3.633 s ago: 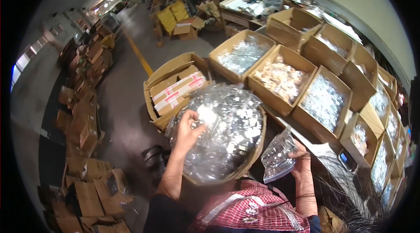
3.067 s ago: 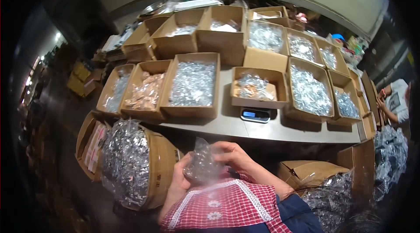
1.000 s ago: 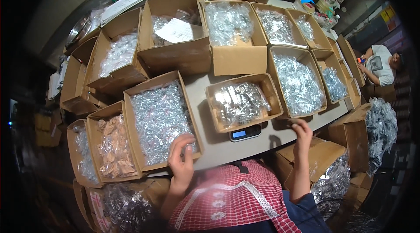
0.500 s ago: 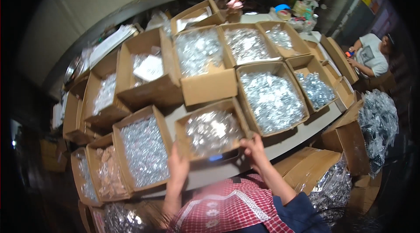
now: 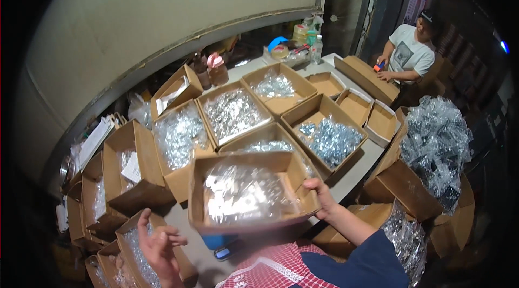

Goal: The person sorts small metal hardware components into different cardboard boxes and weighs some of them using a small digital scale.

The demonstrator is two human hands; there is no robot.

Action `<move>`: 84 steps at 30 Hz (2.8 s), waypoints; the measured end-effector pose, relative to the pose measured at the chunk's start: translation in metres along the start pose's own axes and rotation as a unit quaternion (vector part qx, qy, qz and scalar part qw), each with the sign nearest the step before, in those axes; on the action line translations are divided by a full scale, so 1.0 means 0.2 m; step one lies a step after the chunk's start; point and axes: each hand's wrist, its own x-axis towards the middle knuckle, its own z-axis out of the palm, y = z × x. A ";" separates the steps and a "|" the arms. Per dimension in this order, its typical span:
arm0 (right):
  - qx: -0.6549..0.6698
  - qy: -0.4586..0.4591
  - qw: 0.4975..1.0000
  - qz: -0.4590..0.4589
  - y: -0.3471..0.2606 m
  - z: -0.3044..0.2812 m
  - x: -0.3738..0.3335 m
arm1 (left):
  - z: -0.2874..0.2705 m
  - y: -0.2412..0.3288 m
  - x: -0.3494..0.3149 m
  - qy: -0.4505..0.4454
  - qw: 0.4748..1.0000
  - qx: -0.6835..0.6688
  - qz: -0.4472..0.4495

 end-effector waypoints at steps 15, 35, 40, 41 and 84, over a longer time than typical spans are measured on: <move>-0.341 0.391 0.650 -0.555 -1.85 -0.88 0.70 | -1.05 -0.96 -0.07 0.357 0.681 0.635 -0.073; -0.829 0.338 0.304 -0.326 -2.16 -0.69 1.21 | -0.72 -0.92 0.18 0.415 0.698 0.579 -0.076; -0.832 0.370 0.237 -0.338 -2.20 -0.65 1.11 | -0.69 -0.92 0.18 0.410 0.715 0.563 -0.065; -0.828 0.378 0.245 -0.335 -2.20 -0.66 1.07 | -0.69 -0.92 0.17 0.411 0.718 0.559 -0.062; -0.767 0.133 0.507 -0.369 0.52 0.31 0.65 | -1.68 0.05 0.13 0.156 0.820 0.493 0.244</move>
